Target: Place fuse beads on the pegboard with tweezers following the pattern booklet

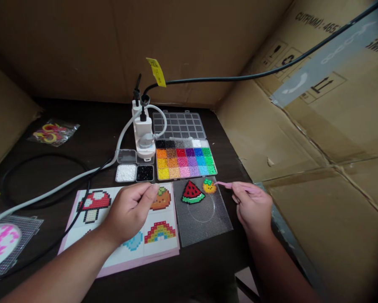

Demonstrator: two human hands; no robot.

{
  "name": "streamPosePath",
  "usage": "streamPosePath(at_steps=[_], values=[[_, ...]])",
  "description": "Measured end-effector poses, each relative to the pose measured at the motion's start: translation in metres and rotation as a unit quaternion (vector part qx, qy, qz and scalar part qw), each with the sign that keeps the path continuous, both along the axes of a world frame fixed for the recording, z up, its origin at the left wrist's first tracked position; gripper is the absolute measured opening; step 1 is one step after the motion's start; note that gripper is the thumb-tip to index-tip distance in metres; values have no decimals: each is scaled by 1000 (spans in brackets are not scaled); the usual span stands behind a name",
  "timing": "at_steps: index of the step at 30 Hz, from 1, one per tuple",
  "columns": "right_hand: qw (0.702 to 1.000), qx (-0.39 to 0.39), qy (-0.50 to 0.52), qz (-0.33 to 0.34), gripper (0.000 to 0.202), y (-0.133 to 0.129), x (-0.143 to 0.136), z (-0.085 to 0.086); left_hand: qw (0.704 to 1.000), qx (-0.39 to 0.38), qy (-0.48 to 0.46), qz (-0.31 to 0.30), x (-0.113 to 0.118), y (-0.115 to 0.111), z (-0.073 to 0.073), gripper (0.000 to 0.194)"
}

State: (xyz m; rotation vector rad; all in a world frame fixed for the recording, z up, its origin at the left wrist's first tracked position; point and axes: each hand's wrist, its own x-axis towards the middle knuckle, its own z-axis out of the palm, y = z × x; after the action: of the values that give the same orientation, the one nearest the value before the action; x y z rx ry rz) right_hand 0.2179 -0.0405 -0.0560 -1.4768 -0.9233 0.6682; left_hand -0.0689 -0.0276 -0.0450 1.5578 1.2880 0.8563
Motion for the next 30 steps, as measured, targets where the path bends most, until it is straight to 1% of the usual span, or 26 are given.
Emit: streamPosePath(at_steps=[5, 8, 10, 13, 14, 16, 18, 19, 21, 24, 27, 30], values=[[1000, 19, 1, 0, 15, 1, -1, 1, 1000, 5, -6, -6, 0, 0, -1, 42], [999, 32, -12, -2, 14, 2, -1, 6, 1000, 7, -15, -6, 0, 1, -3, 42], [999, 37, -31, -5, 13, 5, -2, 13, 1000, 7, -21, -10, 1, 0, -4, 42], [995, 58, -87, 0, 12, 17, -9, 31, 999, 14, -26, -11, 1, 0, -4, 42], [991, 68, -113, 11, 11, 24, -14, 37, 999, 15, -27, -12, 1, 0, -4, 42], [983, 86, -155, 55, 11, 40, -29, 49, 999, 20, -32, -12, 1, 0, -3, 41], [978, 84, -160, 103, 12, 58, -50, 57, 999, 27, -35, -11, 1, 0, -3, 41], [977, 73, -157, 127, 13, 67, -60, 58, 999, 31, -35, -10, 1, 0, -3, 40], [970, 61, -158, 172, 12, 82, -81, 55, 999, 37, -33, -7, 1, -1, -3, 40], [960, 27, -170, 222, 12, 96, -103, 42, 999, 44, -30, -7, 2, -1, -3, 41], [956, 9, -173, 236, 14, 98, -111, 30, 999, 43, -28, -9, 1, 0, -2, 41], [956, 11, -175, 237, 16, 97, -110, 25, 999, 39, -26, -11, 1, 1, -1, 42]])
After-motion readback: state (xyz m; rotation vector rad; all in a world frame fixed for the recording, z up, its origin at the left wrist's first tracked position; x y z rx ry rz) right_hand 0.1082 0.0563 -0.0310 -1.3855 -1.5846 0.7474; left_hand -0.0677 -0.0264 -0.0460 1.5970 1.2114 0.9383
